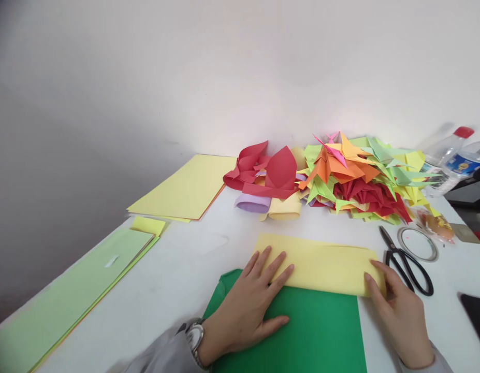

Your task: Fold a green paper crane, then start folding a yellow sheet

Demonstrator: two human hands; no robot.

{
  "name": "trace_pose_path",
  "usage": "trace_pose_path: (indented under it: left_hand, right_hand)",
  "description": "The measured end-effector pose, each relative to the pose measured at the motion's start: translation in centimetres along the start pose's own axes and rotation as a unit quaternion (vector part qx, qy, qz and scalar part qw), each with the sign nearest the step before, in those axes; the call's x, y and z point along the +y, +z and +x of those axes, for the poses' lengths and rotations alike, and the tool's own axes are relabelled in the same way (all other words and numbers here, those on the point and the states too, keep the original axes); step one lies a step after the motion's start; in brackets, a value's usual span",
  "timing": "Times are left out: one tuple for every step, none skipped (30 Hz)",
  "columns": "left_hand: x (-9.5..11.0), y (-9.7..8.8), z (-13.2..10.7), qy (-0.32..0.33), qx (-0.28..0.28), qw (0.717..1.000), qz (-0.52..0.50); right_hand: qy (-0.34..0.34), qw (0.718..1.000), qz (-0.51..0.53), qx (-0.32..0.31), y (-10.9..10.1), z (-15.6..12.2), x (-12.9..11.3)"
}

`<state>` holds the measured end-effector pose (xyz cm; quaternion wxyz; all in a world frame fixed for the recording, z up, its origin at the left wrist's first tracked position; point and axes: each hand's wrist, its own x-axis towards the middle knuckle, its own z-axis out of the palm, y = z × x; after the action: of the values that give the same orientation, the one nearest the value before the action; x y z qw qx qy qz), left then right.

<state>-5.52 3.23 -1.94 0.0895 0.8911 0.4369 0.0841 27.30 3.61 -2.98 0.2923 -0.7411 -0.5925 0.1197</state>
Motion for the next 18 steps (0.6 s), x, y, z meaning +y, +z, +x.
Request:
trace_pose_path:
  left_hand:
    - [0.04, -0.07, 0.02, -0.002, -0.003, 1.000, -0.001]
    - [0.08, -0.14, 0.03, -0.004, -0.008, 1.000, -0.001]
    - [0.12, -0.20, 0.05, -0.006, -0.013, 1.000, -0.002]
    - [0.16, -0.26, 0.07, -0.007, -0.019, 1.000, -0.003]
    - [0.19, -0.29, 0.09, -0.009, -0.024, 1.000, -0.004]
    - [0.21, -0.30, 0.09, -0.009, -0.029, 1.000, -0.005]
    - [0.22, -0.29, 0.09, -0.009, -0.030, 0.999, -0.006]
    - [0.21, -0.27, 0.08, -0.009, -0.028, 1.000, -0.007]
    - [0.20, -0.25, 0.07, -0.009, -0.025, 1.000, -0.008]
    - [0.19, -0.22, 0.05, -0.008, -0.021, 1.000, -0.009]
    - [0.17, -0.20, 0.03, -0.007, -0.017, 1.000, -0.010]
    - [0.15, -0.18, 0.01, -0.007, -0.016, 1.000, -0.010]
    - [0.14, -0.17, 0.00, -0.007, -0.017, 1.000, -0.011]
    - [0.14, -0.16, -0.02, -0.006, -0.018, 1.000, -0.011]
    - [0.14, -0.15, -0.03, -0.006, -0.017, 1.000, -0.011]
    - [0.14, -0.14, -0.04, -0.006, -0.015, 1.000, -0.010]
    - [0.13, -0.12, -0.06, -0.006, -0.011, 1.000, -0.009]
    - [0.13, -0.10, -0.07, -0.005, -0.006, 1.000, -0.008]
  right_hand:
    - [0.000, 1.000, -0.001, 0.003, 0.01, 0.03, 0.00]
    - [0.000, 1.000, -0.003, 0.004, 0.01, 0.04, 0.00]
    - [0.000, 1.000, -0.005, 0.004, -0.01, 0.05, 0.01]
    - [0.002, 1.000, -0.009, 0.002, -0.03, 0.05, 0.02]
    - [0.003, 1.000, -0.013, 0.000, -0.06, 0.05, 0.04]
    - [0.004, 1.000, -0.017, -0.002, -0.09, 0.05, 0.06]
    - [0.003, 1.000, -0.021, -0.003, -0.11, 0.05, 0.08]
    - [0.002, 1.000, -0.023, -0.001, -0.12, 0.05, 0.09]
    - [0.000, 1.000, -0.023, 0.002, -0.14, 0.06, 0.09]
    - [-0.002, 1.000, -0.022, 0.005, -0.15, 0.06, 0.08]
    - [-0.003, 1.000, -0.021, 0.006, -0.16, 0.07, 0.06]
    - [-0.002, 1.000, -0.020, 0.004, -0.17, 0.08, 0.03]
    - [-0.001, 1.000, -0.019, 0.000, -0.19, 0.09, 0.00]
    - [0.001, 1.000, -0.019, -0.003, -0.20, 0.10, -0.03]
    - [0.003, 1.000, -0.020, -0.007, -0.21, 0.11, -0.06]
    - [0.003, 1.000, -0.021, -0.010, -0.21, 0.11, -0.08]
    - [0.002, 1.000, -0.022, -0.011, -0.20, 0.11, -0.09]
    - [-0.001, 1.000, -0.023, -0.012, -0.17, 0.11, -0.10]
